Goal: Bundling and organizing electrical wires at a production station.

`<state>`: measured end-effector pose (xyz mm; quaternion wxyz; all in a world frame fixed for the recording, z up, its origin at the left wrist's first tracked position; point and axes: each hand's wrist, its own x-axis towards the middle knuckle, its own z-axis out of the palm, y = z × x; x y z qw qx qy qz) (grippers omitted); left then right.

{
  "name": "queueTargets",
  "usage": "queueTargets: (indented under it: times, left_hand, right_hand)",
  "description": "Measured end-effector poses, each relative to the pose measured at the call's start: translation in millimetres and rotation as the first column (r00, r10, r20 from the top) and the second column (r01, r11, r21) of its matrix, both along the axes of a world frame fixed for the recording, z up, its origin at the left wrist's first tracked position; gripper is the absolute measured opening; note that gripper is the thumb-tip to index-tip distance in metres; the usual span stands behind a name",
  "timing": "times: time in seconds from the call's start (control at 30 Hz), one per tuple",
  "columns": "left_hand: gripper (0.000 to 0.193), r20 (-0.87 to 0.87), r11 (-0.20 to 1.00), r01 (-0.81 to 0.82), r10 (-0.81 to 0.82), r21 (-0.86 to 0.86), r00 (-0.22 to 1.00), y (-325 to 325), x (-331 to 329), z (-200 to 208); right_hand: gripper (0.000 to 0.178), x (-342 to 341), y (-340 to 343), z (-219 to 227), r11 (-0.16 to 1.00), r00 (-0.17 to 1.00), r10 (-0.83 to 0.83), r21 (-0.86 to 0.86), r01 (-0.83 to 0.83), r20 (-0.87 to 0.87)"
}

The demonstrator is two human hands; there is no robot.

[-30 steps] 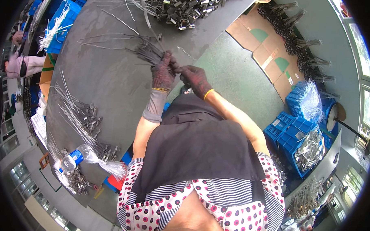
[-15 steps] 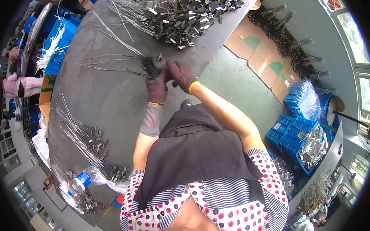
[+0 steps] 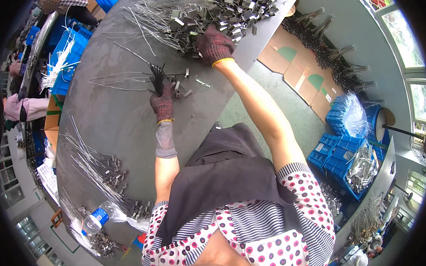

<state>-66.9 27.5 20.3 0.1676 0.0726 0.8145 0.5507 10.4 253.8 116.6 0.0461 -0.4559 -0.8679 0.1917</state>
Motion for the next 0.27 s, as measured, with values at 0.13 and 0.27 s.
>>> queueTargets:
  times: [0.13,0.27]
  left_hand:
    - [0.030,0.338,0.978,0.066,-0.130,0.196,0.932,2.8,10.3,-13.1]
    - [0.030,0.335,0.983,0.069,-0.124,0.170,0.934,15.9,35.3,13.9]
  right_hand:
    - [0.046,4.8,-6.9,11.3,0.996,0.991,-0.089,0.024,0.091,-0.100]
    - [0.061,40.8,-26.0,34.5,0.976,0.987,-0.021,-0.218,-0.014,-0.159]
